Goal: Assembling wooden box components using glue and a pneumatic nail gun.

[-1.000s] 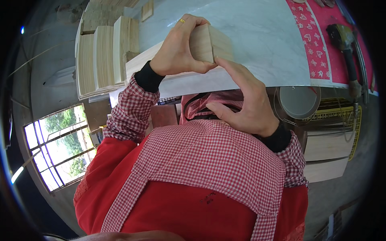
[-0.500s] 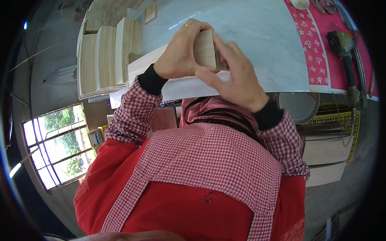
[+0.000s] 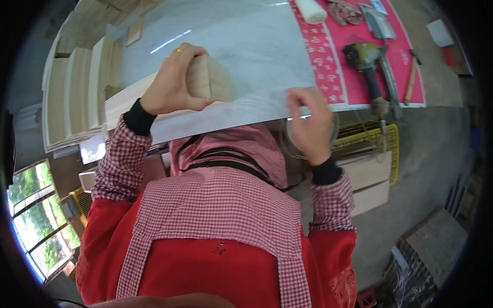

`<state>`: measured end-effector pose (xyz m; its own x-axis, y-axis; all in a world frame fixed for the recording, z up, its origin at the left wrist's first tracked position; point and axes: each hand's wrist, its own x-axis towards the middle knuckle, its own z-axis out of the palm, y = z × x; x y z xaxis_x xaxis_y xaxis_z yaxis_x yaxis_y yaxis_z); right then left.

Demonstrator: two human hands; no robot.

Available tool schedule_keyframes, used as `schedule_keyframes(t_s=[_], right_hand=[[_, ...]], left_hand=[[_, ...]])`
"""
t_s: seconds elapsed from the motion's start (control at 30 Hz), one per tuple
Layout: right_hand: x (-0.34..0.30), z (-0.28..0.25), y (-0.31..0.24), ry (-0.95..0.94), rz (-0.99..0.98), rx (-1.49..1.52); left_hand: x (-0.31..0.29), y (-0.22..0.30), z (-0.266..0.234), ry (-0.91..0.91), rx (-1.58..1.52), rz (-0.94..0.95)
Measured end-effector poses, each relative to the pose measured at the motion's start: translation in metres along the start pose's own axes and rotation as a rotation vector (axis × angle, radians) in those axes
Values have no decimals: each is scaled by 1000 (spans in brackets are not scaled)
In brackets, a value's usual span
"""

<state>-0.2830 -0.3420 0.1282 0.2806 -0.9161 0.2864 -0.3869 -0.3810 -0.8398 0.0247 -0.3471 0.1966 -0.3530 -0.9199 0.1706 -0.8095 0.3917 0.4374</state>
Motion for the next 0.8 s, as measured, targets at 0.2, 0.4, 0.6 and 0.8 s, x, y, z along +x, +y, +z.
schedule_keyframes(t_s=[0.2, 0.4, 0.6, 0.8], right_hand=[[46, -110, 76, 222, 86, -696], [68, -138, 143, -15, 201, -1023], [91, -155, 133, -144, 261, -1087], [103, -107, -33, -333, 475, -788]], left_hand=[[2, 3, 2, -55, 31, -68], [0, -5, 12, 41, 78, -55], [2, -3, 20, 78, 110, -45], [-7, -8, 25, 41, 277, -36]])
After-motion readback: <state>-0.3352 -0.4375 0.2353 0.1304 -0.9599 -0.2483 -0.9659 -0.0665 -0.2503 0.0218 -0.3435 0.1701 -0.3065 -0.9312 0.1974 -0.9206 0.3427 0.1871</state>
